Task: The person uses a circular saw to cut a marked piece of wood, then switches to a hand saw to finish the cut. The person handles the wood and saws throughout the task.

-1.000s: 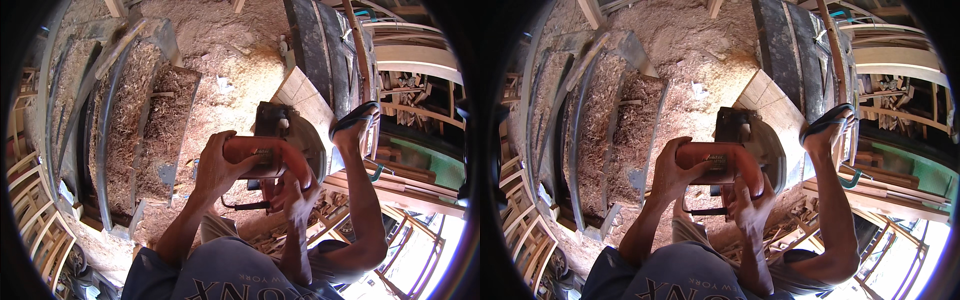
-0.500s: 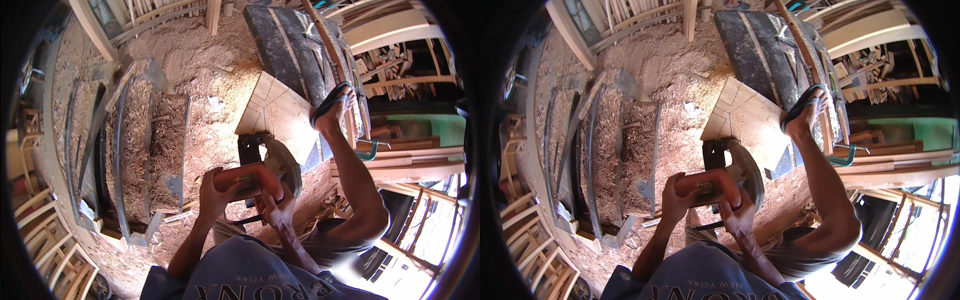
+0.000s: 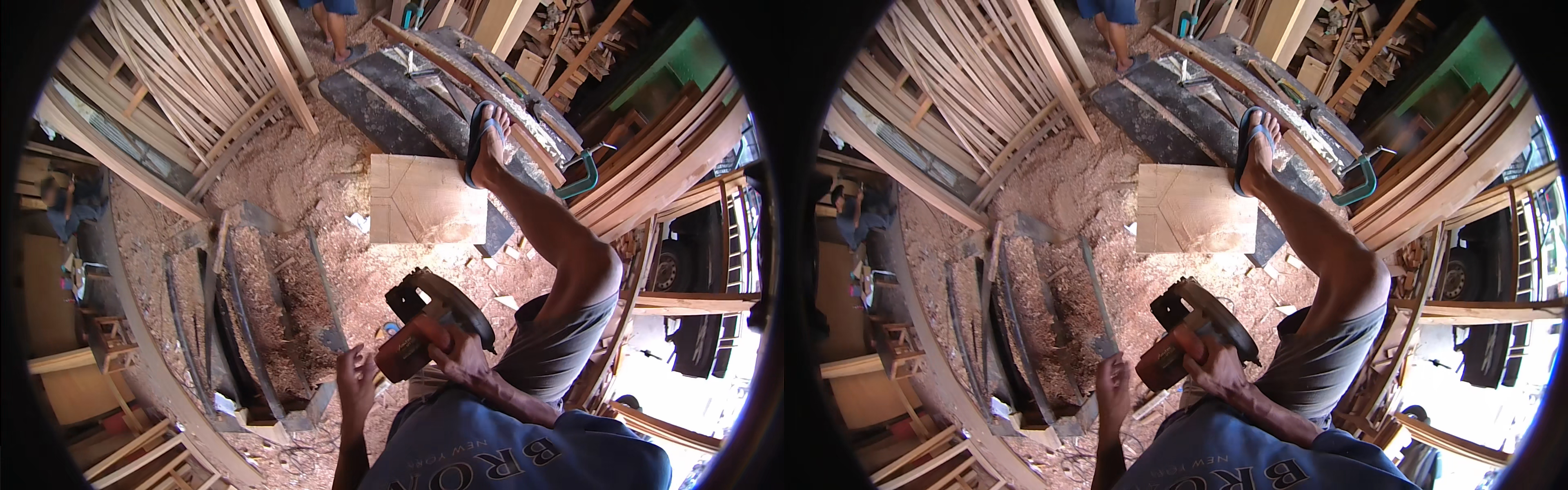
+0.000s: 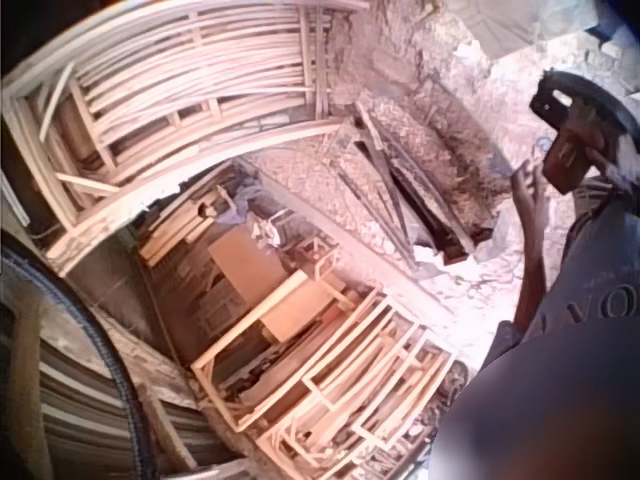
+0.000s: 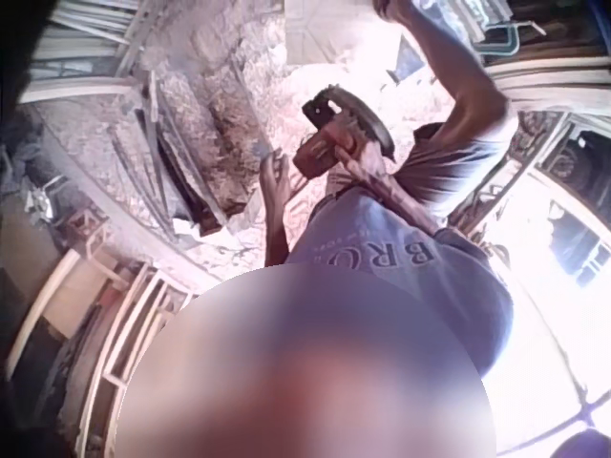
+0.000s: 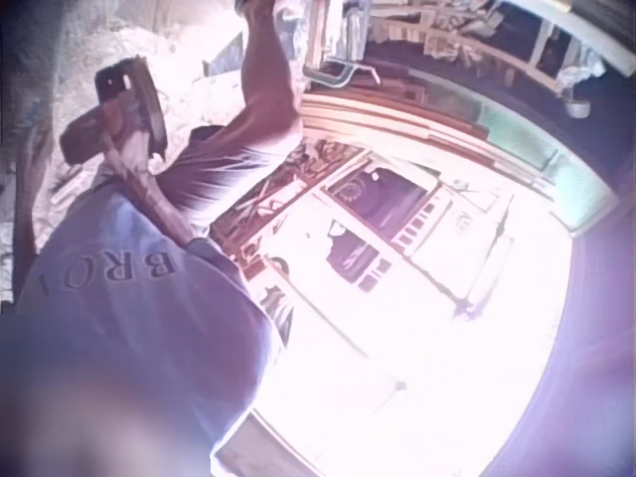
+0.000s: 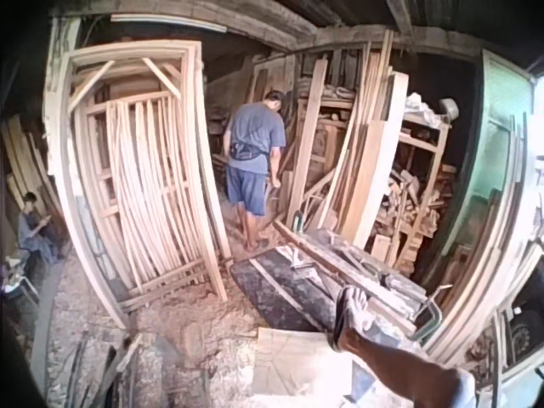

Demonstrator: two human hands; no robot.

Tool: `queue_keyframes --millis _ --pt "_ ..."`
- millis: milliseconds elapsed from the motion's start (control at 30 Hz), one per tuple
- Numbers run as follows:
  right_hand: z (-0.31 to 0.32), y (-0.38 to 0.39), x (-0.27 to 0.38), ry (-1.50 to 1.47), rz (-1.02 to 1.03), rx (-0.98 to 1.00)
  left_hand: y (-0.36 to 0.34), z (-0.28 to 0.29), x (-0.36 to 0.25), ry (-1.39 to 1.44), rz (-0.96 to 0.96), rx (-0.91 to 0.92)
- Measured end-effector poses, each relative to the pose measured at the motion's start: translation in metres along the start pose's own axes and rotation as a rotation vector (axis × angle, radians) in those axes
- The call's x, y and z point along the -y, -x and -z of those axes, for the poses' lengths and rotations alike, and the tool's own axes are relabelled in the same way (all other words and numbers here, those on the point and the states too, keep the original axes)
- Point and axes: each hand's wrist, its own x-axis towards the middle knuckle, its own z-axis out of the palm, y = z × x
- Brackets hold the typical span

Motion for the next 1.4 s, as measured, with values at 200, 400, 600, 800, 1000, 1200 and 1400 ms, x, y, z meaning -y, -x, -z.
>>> queue_keyframes --millis 200,400,600,800,1000,1200,1400 --pt "0.002 0.011 0.002 0.020 0.072 0.099 0.042 0.098 -0.138 0.336 0.262 0.464" --pt "-0.002 0.014 0.000 0.041 0.075 0.092 0.083 0.078 -0.223 1.020 -0.694 1.236" --pt "-0.018 0.010 -0.016 0.099 0.151 0.066 0.078 0.067 -0.258 1.357 -0.928 0.740" --pt "-0.034 0.005 -0.035 0.037 0.244 0.137 0.085 0.073 -0.288 1.557 -0.652 0.251" --pt "-0.053 -0.002 -0.058 0.155 0.264 0.140 0.126 0.028 -0.342 2.100 -0.604 0.503" --pt "-0.057 -0.003 -0.054 0.089 0.202 0.230 0.168 0.025 -0.330 2.213 -0.210 0.623" --pt "-0.052 -0.003 -0.052 0.101 0.282 0.191 0.164 0.039 -0.308 1.806 -0.455 0.988"
